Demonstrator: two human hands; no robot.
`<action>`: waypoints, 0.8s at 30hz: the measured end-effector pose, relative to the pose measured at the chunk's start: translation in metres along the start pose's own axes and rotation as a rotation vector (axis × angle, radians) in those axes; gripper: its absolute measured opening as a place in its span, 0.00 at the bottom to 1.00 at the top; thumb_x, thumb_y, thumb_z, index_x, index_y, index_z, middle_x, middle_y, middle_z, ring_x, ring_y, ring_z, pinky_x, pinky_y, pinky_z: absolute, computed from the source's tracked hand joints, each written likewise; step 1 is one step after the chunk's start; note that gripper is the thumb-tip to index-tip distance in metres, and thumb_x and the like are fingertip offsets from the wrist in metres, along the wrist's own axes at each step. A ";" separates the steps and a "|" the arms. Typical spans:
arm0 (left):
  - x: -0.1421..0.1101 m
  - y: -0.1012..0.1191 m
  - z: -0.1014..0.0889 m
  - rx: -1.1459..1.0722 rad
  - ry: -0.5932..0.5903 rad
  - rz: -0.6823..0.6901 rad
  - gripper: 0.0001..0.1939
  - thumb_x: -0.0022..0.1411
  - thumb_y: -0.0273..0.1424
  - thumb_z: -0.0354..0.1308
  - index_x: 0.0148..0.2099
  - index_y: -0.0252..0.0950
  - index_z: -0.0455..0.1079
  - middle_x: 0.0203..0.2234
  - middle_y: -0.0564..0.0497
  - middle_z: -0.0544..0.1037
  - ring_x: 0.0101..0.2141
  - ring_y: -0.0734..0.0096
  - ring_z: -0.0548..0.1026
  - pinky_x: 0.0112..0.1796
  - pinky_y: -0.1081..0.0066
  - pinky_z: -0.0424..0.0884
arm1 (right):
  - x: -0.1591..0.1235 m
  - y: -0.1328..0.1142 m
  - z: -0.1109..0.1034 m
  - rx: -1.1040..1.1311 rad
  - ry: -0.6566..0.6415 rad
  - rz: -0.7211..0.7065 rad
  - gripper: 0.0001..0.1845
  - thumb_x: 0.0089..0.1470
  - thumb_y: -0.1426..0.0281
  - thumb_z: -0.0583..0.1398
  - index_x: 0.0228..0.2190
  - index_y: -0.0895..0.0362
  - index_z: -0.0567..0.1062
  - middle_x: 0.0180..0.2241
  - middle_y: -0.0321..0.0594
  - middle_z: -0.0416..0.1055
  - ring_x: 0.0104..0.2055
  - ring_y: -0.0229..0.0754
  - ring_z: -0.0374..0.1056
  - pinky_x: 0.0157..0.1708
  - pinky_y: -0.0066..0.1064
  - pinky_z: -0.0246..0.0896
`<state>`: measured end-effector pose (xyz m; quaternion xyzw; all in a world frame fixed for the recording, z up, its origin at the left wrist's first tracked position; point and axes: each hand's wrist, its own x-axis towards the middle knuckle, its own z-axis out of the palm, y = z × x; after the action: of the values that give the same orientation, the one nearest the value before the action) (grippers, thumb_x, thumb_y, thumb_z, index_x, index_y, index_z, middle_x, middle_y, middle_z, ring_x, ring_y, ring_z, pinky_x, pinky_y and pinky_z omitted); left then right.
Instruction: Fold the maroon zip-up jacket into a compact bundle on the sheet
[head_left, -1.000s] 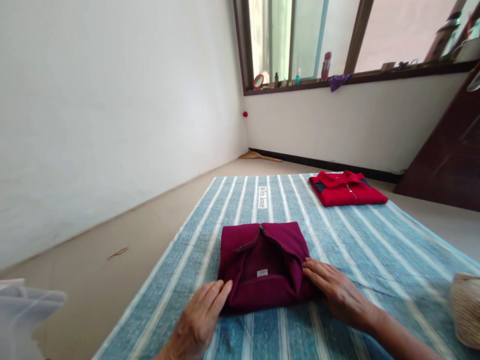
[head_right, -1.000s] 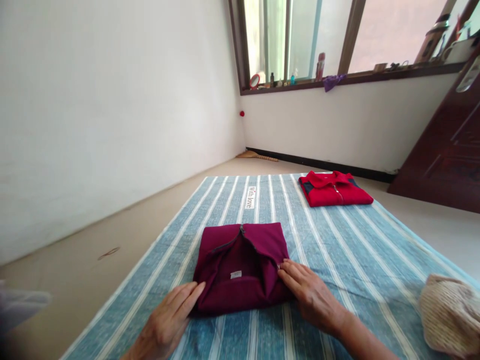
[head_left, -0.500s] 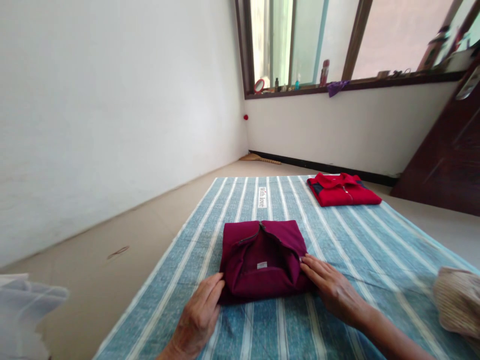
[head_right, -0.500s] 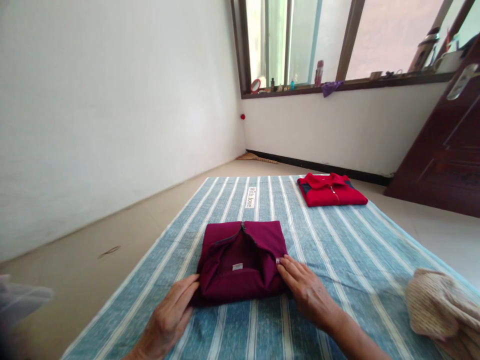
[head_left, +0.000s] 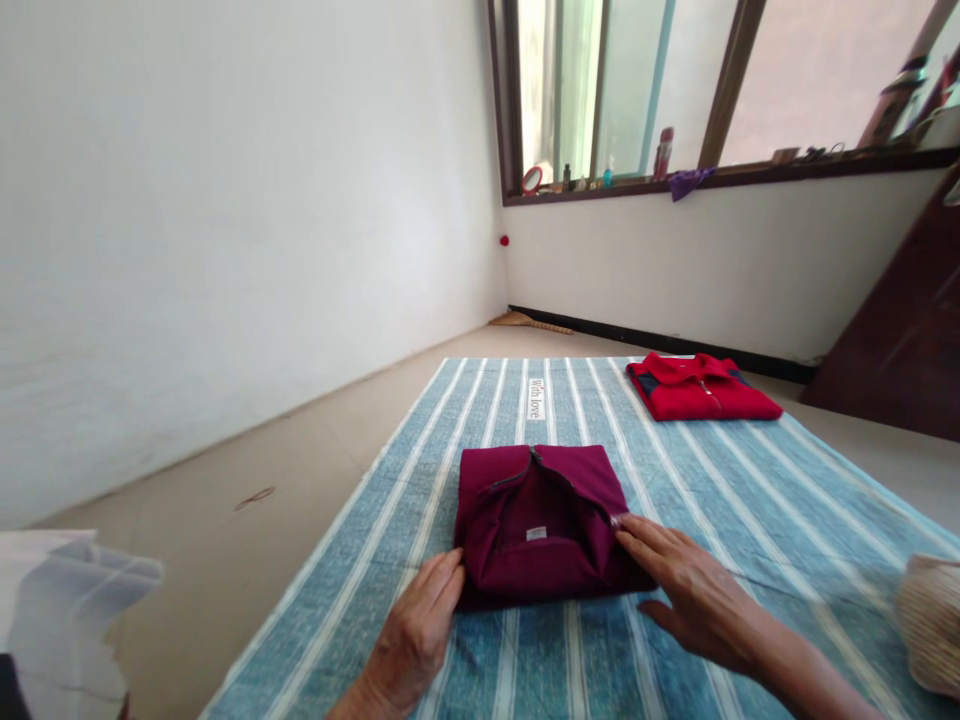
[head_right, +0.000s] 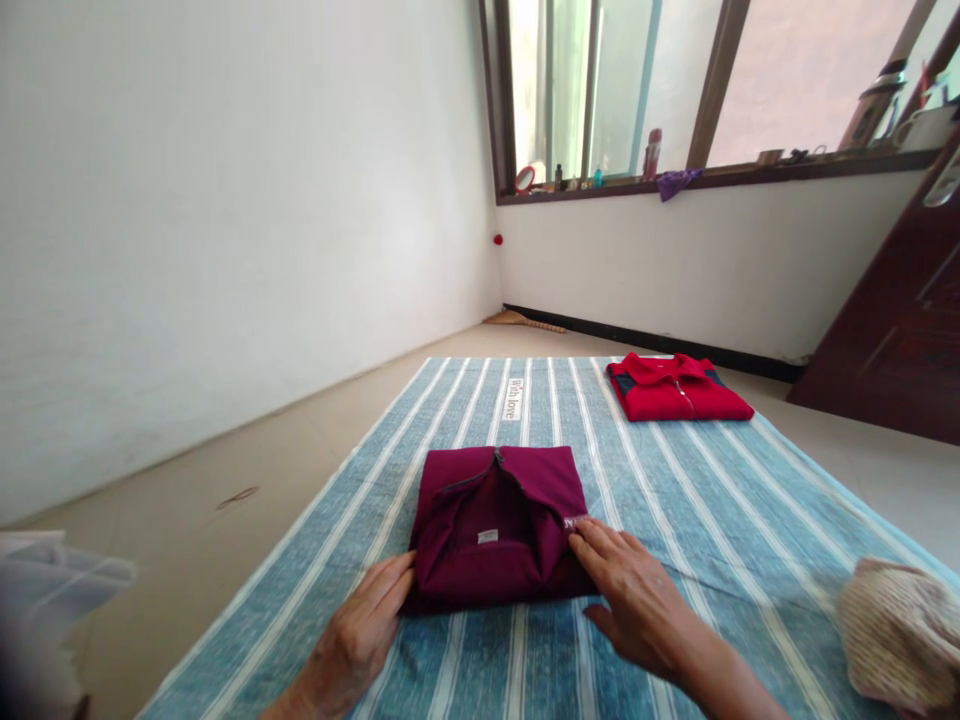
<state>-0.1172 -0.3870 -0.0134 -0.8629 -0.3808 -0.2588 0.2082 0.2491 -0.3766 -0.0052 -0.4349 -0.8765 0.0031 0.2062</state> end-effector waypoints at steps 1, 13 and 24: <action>0.000 0.000 0.000 0.000 -0.003 0.001 0.19 0.61 0.16 0.43 0.48 0.28 0.70 0.45 0.39 0.75 0.49 0.61 0.72 0.49 0.65 0.73 | 0.003 -0.007 -0.008 -0.003 0.010 0.012 0.32 0.43 0.76 0.61 0.52 0.54 0.67 0.53 0.51 0.67 0.52 0.59 0.66 0.47 0.52 0.67; -0.009 -0.001 0.006 -0.005 -0.018 0.003 0.21 0.60 0.17 0.42 0.51 0.28 0.69 0.47 0.39 0.74 0.51 0.61 0.70 0.49 0.64 0.72 | 0.065 -0.092 0.009 0.086 -0.027 -0.147 0.30 0.51 0.68 0.62 0.56 0.56 0.62 0.60 0.51 0.58 0.63 0.58 0.52 0.57 0.53 0.53; -0.010 -0.001 0.001 -0.066 -0.090 -0.053 0.23 0.56 0.16 0.43 0.51 0.32 0.69 0.48 0.41 0.74 0.50 0.62 0.71 0.51 0.65 0.71 | 0.054 -0.077 0.046 0.122 -0.005 -0.119 0.27 0.54 0.78 0.54 0.55 0.51 0.64 0.61 0.41 0.59 0.63 0.50 0.52 0.59 0.48 0.50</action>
<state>-0.1233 -0.3915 -0.0198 -0.8697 -0.4038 -0.2375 0.1555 0.1443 -0.3749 -0.0139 -0.3685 -0.8996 0.0454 0.2298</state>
